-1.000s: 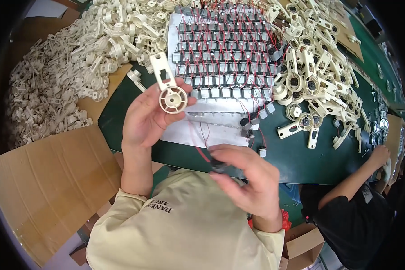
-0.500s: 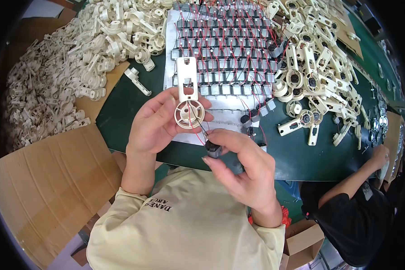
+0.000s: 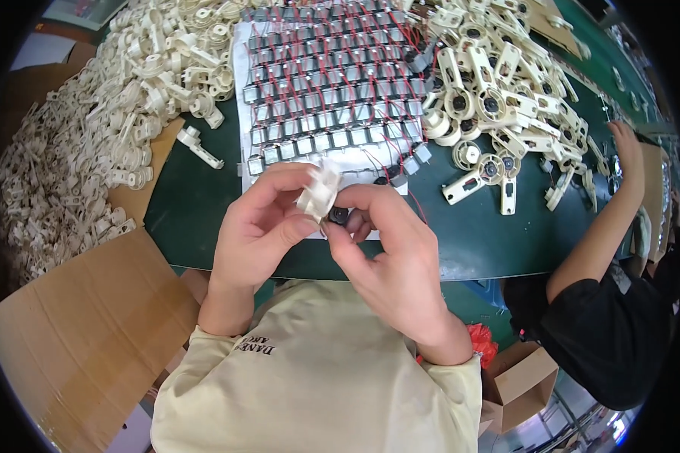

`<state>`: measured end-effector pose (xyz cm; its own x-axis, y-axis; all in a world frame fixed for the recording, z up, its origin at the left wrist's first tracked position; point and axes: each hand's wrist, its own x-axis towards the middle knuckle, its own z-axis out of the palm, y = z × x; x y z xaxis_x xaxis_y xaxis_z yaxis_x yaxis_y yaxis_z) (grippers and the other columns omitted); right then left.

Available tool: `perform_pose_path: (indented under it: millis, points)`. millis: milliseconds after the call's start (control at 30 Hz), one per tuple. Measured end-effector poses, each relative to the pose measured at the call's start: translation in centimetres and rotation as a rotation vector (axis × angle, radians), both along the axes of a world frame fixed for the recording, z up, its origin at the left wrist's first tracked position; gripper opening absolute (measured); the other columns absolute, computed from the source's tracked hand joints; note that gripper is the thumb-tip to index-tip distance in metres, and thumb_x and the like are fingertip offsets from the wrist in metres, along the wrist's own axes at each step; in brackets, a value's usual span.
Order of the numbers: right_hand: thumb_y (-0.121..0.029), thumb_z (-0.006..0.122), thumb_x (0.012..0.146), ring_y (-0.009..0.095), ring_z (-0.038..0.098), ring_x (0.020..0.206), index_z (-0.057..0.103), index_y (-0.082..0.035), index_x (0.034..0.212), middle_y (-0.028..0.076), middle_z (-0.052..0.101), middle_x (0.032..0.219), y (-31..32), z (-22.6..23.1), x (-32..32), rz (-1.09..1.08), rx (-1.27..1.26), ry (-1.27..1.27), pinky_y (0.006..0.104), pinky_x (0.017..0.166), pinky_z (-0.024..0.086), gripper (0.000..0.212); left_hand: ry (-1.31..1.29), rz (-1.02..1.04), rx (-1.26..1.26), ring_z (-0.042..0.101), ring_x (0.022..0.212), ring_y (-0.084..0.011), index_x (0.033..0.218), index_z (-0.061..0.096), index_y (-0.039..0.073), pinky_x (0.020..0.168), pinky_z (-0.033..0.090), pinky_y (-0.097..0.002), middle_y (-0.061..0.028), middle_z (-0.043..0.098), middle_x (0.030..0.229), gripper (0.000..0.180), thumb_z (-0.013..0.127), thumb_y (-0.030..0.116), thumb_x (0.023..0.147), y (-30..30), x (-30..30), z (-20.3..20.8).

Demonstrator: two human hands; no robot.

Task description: The person assembles small electronic components by hand, inserting wired motors into white plastic housings.

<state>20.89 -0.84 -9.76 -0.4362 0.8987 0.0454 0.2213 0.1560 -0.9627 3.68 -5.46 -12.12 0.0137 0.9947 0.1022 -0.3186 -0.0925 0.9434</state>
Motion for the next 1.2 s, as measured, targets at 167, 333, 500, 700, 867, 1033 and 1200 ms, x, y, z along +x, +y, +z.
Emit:
perform_pose_path:
  millis: [167, 333, 500, 700, 867, 1033, 1200]
  points:
    - [0.005, 0.068, 0.081, 0.01, 0.059, 0.077, 0.054, 0.002, 0.106, 0.006, 0.062, 0.094, -0.3, -0.3, -0.1, -0.034, -0.06, 0.11, 0.023, 0.071, 0.049, 0.029, -0.019, 0.021, -0.099, 0.054, 0.116, -0.0178, 0.125, 0.049, -0.004, 0.097, 0.047, -0.0306, -0.0089, 0.052, 0.123, 0.035, 0.055, -0.007, 0.091, -0.1, 0.6, -0.2]
    - [0.007, 0.068, 0.083, 0.011, 0.064, 0.081, 0.051, 0.005, 0.11, 0.009, 0.061, 0.1, -0.8, -1.7, -0.2, -0.085, -0.181, 0.355, 0.0238, 0.073, 0.053, 0.032, -0.07, 0.013, -0.16, 0.057, 0.113, -0.0162, 0.126, 0.048, -0.004, 0.096, 0.047, -0.0291, -0.0099, 0.058, 0.12, 0.033, 0.052, -0.006, 0.093, -0.2, 0.8, -0.1]
    - [0.008, 0.065, 0.085, 0.013, 0.065, 0.085, 0.053, 0.004, 0.11, 0.007, 0.059, 0.098, -1.2, -1.9, -0.6, -0.112, -0.167, 0.345, 0.0246, 0.073, 0.054, 0.029, -0.141, 0.04, -0.191, 0.056, 0.116, -0.0218, 0.128, 0.049, -0.005, 0.098, 0.047, -0.0356, -0.0165, 0.056, 0.129, 0.035, 0.055, 0.007, 0.096, -0.4, 1.1, -0.2]
    - [0.009, 0.062, 0.083, 0.018, 0.063, 0.082, 0.06, 0.001, 0.107, 0.012, 0.061, 0.102, -0.7, -1.7, 0.0, -0.02, 0.114, 0.138, 0.0267, 0.067, 0.052, 0.026, -0.085, 0.066, -0.156, 0.057, 0.116, -0.0226, 0.127, 0.048, -0.004, 0.098, 0.047, -0.0359, -0.0185, 0.054, 0.131, 0.038, 0.057, -0.003, 0.091, -0.2, 1.6, 0.1]
    - [0.003, 0.065, 0.081, 0.02, 0.06, 0.082, 0.061, 0.0, 0.107, 0.011, 0.063, 0.102, -0.3, -0.9, 0.1, -0.101, 0.254, 0.094, 0.0273, 0.063, 0.048, 0.027, -0.153, 0.144, -0.207, 0.06, 0.109, -0.0248, 0.126, 0.048, -0.002, 0.094, 0.05, -0.0375, -0.0187, 0.056, 0.127, 0.037, 0.053, -0.007, 0.09, -0.1, 1.8, 0.3]
    - [0.0, 0.064, 0.084, 0.014, 0.053, 0.078, 0.059, 0.0, 0.11, 0.008, 0.06, 0.096, -0.8, -0.7, -0.2, -0.04, 0.042, 0.019, 0.0255, 0.068, 0.043, 0.027, -0.155, 0.022, -0.226, 0.063, 0.105, -0.0248, 0.126, 0.048, -0.004, 0.092, 0.051, -0.0371, -0.0155, 0.058, 0.119, 0.034, 0.052, 0.0, 0.093, -0.3, 1.1, -0.2]
    - [0.0, 0.066, 0.082, 0.016, 0.053, 0.072, 0.062, -0.002, 0.106, 0.006, 0.06, 0.086, -0.5, -1.3, -0.2, -0.106, 0.063, 0.041, 0.0276, 0.065, 0.044, 0.025, -0.229, 0.039, -0.189, 0.058, 0.11, -0.0161, 0.125, 0.046, -0.005, 0.095, 0.05, -0.0303, -0.0103, 0.055, 0.119, 0.033, 0.052, -0.007, 0.092, -0.5, 1.8, -0.5]
